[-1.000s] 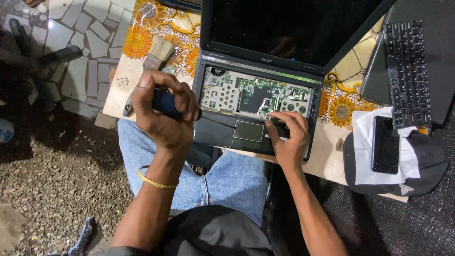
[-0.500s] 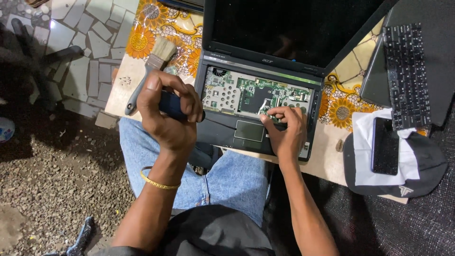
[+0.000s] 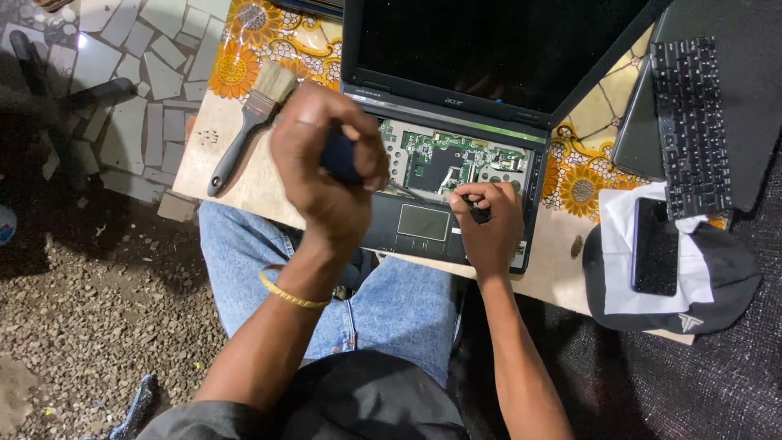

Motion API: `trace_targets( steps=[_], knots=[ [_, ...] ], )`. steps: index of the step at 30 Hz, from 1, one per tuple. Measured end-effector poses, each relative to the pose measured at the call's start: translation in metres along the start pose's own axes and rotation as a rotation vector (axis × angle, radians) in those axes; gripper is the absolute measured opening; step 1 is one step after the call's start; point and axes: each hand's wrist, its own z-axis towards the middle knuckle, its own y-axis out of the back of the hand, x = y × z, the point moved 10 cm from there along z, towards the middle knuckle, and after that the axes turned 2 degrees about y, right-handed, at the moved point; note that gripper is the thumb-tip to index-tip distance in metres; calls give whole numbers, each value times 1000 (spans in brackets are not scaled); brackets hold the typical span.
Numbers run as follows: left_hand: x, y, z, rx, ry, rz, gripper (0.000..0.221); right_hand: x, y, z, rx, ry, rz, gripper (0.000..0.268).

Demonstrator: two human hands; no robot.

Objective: Disassembling a laptop to access internal components using a screwdriver and cleaning with a brush.

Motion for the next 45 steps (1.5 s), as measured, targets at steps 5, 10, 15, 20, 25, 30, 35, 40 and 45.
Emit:
trace_targets(
  steps=[5, 10, 15, 20, 25, 30, 35, 40, 45],
  knots=[
    [23, -37, -12, 151, 151, 85, 30, 18, 5, -2, -62, 158, -112, 22],
    [47, -53, -22, 240, 170, 121, 28, 22, 4, -1, -50, 165, -89, 24],
    [49, -53, -20, 236, -43, 135, 38, 5, 3, -1, -55, -5, -28, 19],
    [49, -56, -20, 257, -44, 120, 40, 7, 4, -1, -65, 18, -32, 19],
    [48, -60, -21, 271, -52, 125, 39, 6, 4, -1, -65, 14, -23, 21],
    [48, -61, -24, 305, -69, 164, 40, 2, 4, -1, -58, -8, -38, 22],
    [44, -91, -28, 576, -55, 249, 26, -2, 2, 2, -43, -9, -149, 16],
    [20, -105, -18, 729, -222, 453, 27, -10, 2, -2, -69, 42, -115, 26],
    [-10, -117, -27, 885, -556, 1023, 27, 13, 11, -1, -74, 6, 159, 13]
  ],
)
